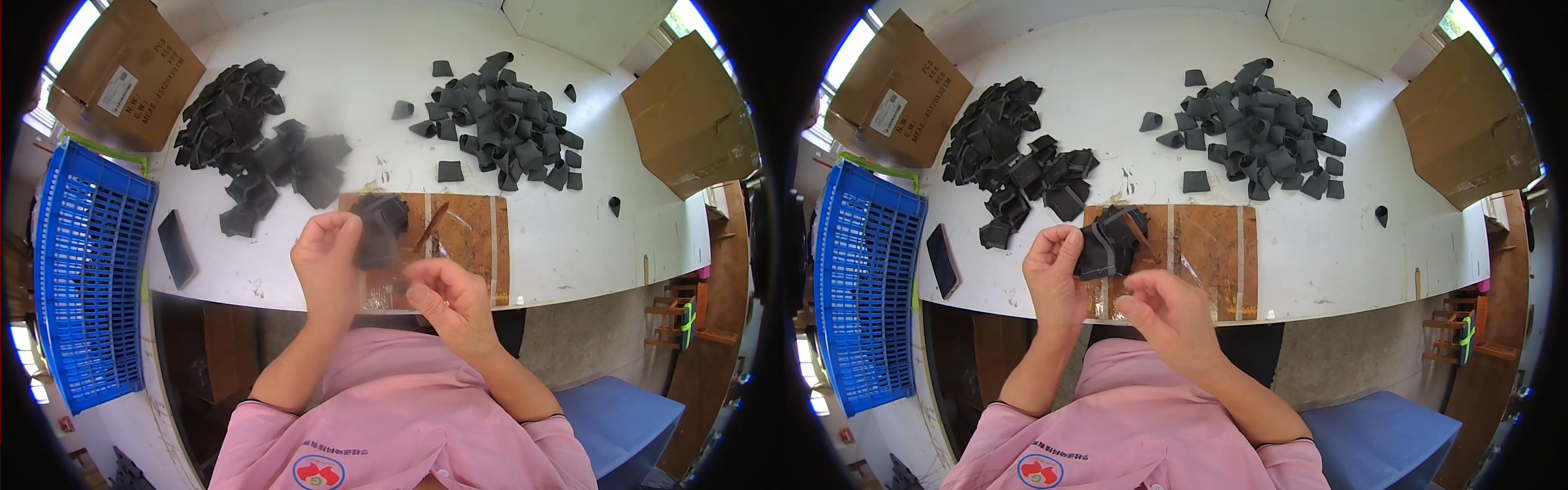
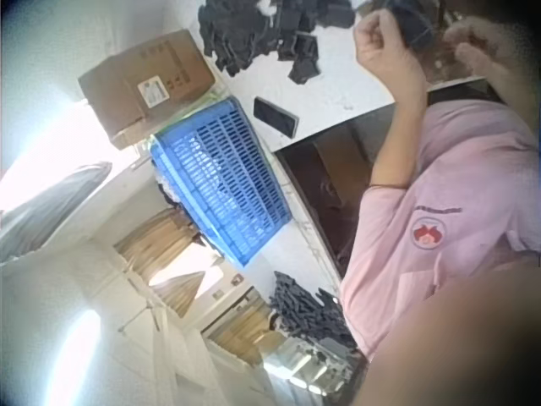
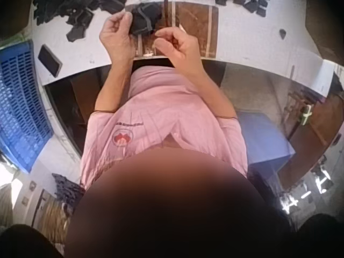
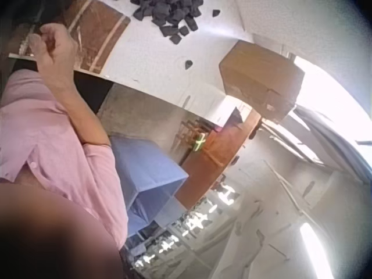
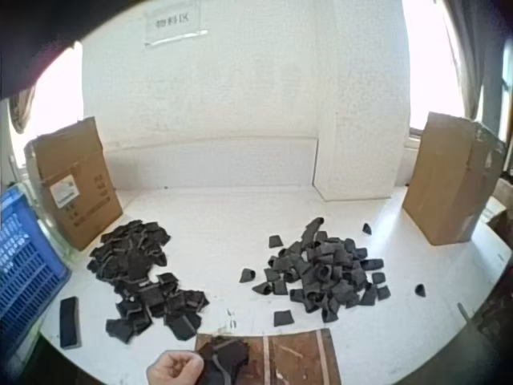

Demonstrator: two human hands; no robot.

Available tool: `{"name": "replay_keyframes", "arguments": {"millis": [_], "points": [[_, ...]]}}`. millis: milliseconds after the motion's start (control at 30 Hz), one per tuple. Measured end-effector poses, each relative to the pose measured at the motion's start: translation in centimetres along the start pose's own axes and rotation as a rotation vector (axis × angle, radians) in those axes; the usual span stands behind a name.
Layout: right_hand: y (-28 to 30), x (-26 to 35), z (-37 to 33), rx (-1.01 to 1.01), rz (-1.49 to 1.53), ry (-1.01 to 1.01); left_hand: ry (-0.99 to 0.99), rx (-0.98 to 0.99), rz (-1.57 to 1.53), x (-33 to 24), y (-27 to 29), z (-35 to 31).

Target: Manually removing excess material or cleaning small gray rubber/foam parts on a workbench.

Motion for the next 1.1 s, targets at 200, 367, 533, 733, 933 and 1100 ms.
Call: {"name": "replay_keyframes", "arguments": {"millis": [200, 367, 533, 733, 933, 1100], "points": [[-0.8, -2.6, 0.2, -0.151, 0.213, 0.006, 0.025, 0.015, -0.018, 1.2, -0.1, -4.5], [0.9, 1.7, -1.1, -0.331, -0.422, 0.604, -0.052, 0.107, 0.097, 0.9, 0.1, -5.2], [1.0, 2.4, -1.7, -0.367, -0.544, 0.755, 0.174, 0.258, 0.092, 1.3, -1.2, -6.4], [0.5, 2.8, -1.8, -0.246, -0.704, 0.827, 0.312, 0.155, 0.061, 2.3, -0.5, -5.6], [1.9, 2.7, -0.4, -0.109, -0.296, 0.549, -0.121, 0.435, 0.399, 0.1, -2.3, -6.3], [-0.2, 4.3, -1.0, -0.192, -0.687, 0.881, -0.671, 0.102, 0.588, -1.9, -2.1, -7.2]]}}
Point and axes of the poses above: each hand's wrist, its own z-axis towards the middle knuckle, its own y-axis out of the back of the hand, x = y × z, the point moved 7 cm from there along z, towards the middle knuckle, and after that the axes turned 9 degrees about -x, right-handed, at the moved point
